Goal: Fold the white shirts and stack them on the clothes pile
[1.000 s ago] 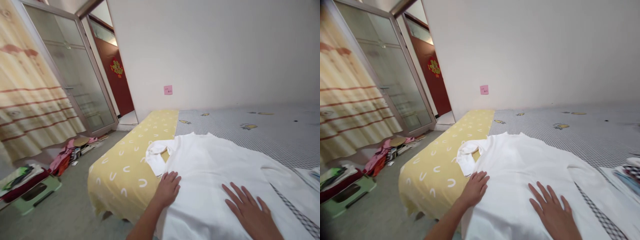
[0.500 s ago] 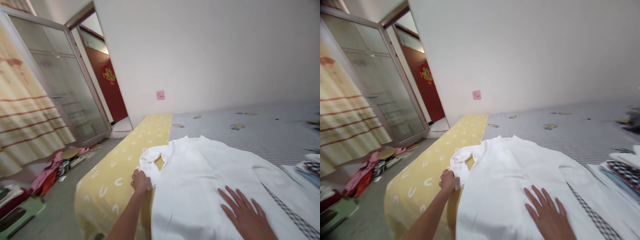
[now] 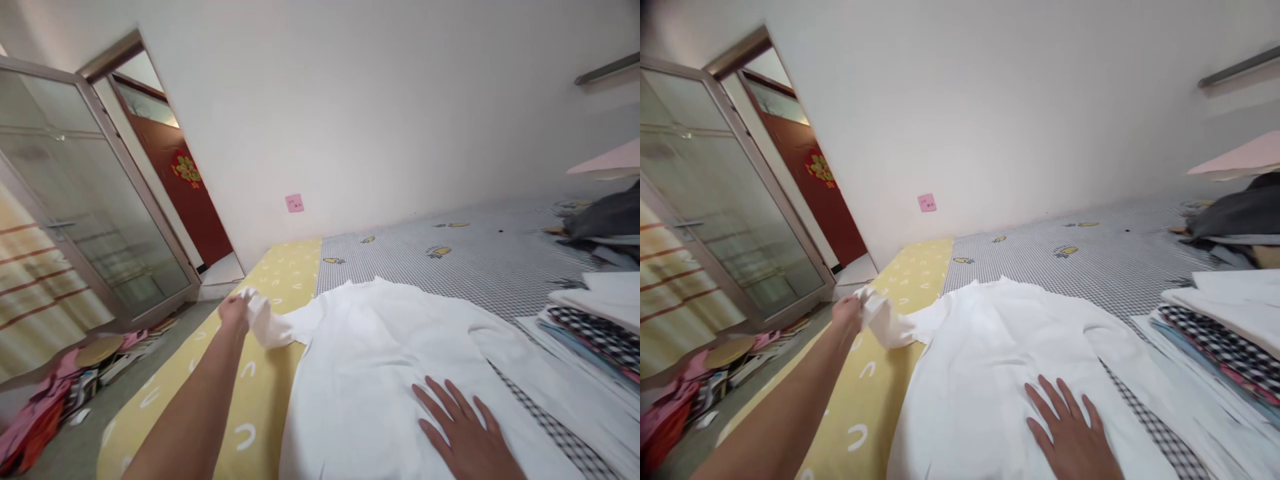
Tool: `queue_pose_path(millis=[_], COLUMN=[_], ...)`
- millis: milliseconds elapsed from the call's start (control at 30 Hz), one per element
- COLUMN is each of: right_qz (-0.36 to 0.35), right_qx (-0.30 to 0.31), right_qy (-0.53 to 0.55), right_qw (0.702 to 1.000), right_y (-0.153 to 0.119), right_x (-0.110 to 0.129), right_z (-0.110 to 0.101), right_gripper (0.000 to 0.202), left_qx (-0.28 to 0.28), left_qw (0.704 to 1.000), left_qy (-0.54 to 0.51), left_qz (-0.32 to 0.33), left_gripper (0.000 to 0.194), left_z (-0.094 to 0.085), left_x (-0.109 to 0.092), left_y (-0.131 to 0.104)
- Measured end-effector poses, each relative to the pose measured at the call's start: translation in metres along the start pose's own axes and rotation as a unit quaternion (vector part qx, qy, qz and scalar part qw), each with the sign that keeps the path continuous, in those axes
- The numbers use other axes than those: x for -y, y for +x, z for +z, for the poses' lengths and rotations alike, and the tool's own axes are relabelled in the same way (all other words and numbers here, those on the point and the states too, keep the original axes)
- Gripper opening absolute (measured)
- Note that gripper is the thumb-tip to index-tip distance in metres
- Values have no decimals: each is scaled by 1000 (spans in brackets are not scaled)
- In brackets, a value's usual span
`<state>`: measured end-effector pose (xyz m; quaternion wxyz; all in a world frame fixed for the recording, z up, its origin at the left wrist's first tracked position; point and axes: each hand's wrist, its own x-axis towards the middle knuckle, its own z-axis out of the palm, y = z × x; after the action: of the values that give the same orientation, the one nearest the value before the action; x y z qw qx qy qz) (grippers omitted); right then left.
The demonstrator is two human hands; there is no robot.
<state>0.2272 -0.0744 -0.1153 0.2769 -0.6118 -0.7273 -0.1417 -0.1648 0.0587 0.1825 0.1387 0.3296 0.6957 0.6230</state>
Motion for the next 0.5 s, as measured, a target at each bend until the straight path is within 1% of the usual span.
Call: queue_pose_path(millis=[33, 100, 167, 200, 233, 267, 300, 333, 367, 400, 433, 467, 500], right_qz=[-1, 0, 1, 2, 4, 7, 11, 15, 20, 24, 26, 28, 29], right_qx=[-1, 2, 12, 20, 27, 34, 41, 47, 52, 57, 62, 68, 74], right_qy=[-1, -3, -2, -2, -1, 0, 1, 1, 0, -1, -2, -4, -6], right_qw=[1000, 1000, 1000, 1000, 1000, 999, 999, 999, 998, 998, 998, 997, 997], right_y=[1, 1, 2, 2, 2, 3, 3, 4, 5, 6, 7, 8, 9], right_x=[1, 1, 2, 2, 2, 3, 3, 4, 5, 6, 7, 8, 9], right_z=[-1, -3, -4, -6, -7, -9, -11, -13, -15, -17, -19, -21, -23], right_gripper=[50, 49, 49, 49, 49, 49, 49, 49, 48, 48, 49, 49, 49], left_qx=[36, 135, 258, 321, 378, 432, 465, 473, 455, 414, 370, 327, 274], left_qw=[999, 991, 965, 945, 923, 894, 865, 838, 817, 809, 808, 813, 834], left_qy=[-1, -8, -15, -15, -9, 17, 60, 104, 142, 158, 159, 159, 162], left_qz=[-5, 10, 42, 59, 76, 118, 181, 252, 325, 386, 430, 455, 451], left_gripper=[22, 19, 22, 30, 43, 53, 59, 58, 49, 38, 27, 25, 27], left_z=[21, 62, 95, 106, 113, 114, 110, 101, 88, 69, 47, 22, -6], left_x=[-11, -30, -40, -41, -38, -32, -21, -7, 10, 32, 57, 85, 116], left_y=[-14, -53, -101, -125, -148, -166, -181, -190, -194, -195, -192, -188, -185])
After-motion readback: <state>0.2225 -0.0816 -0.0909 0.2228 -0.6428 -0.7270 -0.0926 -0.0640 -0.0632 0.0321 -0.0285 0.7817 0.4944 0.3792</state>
